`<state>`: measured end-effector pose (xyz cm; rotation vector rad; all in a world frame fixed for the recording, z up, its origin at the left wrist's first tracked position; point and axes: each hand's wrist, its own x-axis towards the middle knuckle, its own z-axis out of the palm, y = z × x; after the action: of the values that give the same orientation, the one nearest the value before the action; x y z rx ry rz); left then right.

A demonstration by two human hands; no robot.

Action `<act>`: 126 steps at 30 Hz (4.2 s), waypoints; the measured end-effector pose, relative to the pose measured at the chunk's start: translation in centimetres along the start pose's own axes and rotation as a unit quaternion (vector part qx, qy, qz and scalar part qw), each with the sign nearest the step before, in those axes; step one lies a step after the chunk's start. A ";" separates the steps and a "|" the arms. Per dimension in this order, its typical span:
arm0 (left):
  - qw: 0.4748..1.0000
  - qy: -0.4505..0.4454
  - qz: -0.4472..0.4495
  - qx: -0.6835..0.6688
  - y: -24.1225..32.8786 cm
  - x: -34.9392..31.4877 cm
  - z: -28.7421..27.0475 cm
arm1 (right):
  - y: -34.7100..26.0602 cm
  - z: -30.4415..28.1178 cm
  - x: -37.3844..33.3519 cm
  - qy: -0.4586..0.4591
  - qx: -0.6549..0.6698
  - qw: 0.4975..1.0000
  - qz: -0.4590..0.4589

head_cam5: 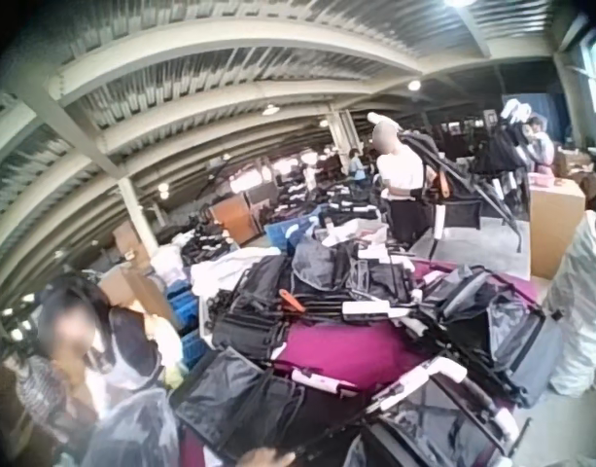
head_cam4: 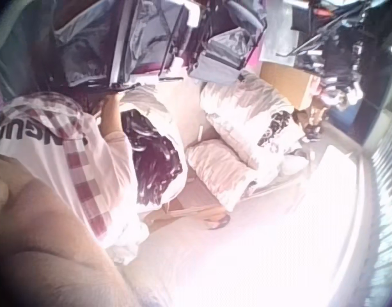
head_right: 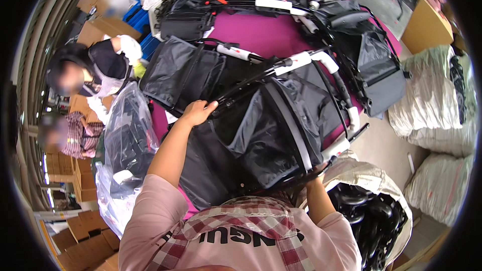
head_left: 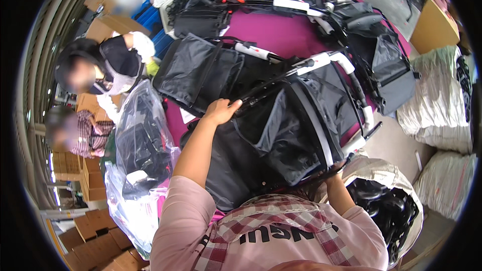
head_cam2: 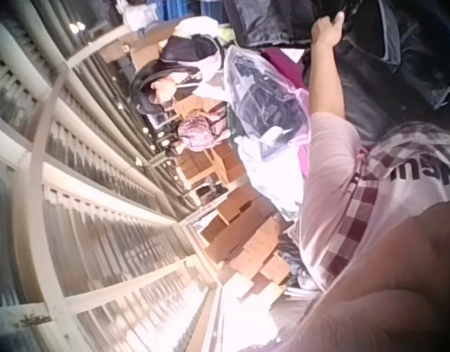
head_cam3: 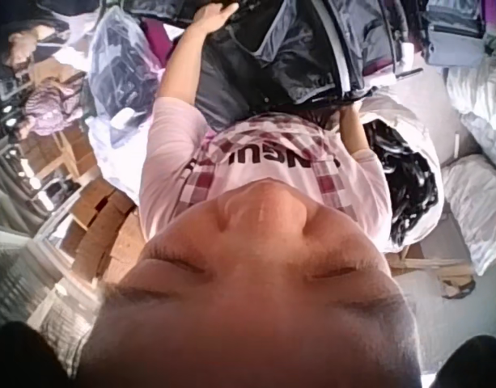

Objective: The person assembles baby strollers by attaching wheels to the frame and placing each completed unit into a large plastic bag. The process is repeated for multiple strollers in a warehouse setting.

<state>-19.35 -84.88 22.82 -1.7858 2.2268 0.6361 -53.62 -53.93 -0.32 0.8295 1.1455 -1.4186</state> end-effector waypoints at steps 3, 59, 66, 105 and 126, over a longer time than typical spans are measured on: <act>0.993 0.088 0.074 -0.002 0.9 -5.1 -1.2 | -1.0 0.6 -1.1 -0.033 -0.017 0.999 -0.015; 0.703 0.342 -0.355 -0.513 -31.7 -35.8 23.0 | 28.5 35.6 -14.1 -0.525 -0.587 0.604 -0.117; 0.753 0.303 -0.282 -0.511 -30.8 -28.6 21.9 | 24.5 33.5 -22.0 -0.542 -0.574 0.594 -0.157; 0.378 0.300 -0.356 -0.800 -30.6 -51.1 34.2 | 32.9 9.5 -14.0 -0.292 -0.676 0.672 0.076; 0.425 0.276 -0.426 -0.750 -24.5 -52.8 36.3 | 36.9 1.8 -15.4 -0.230 -0.740 0.632 0.004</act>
<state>13.38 -26.31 8.48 -3.6019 -0.3461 2.2283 -14.58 -49.27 7.24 -0.6957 1.3750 -0.2177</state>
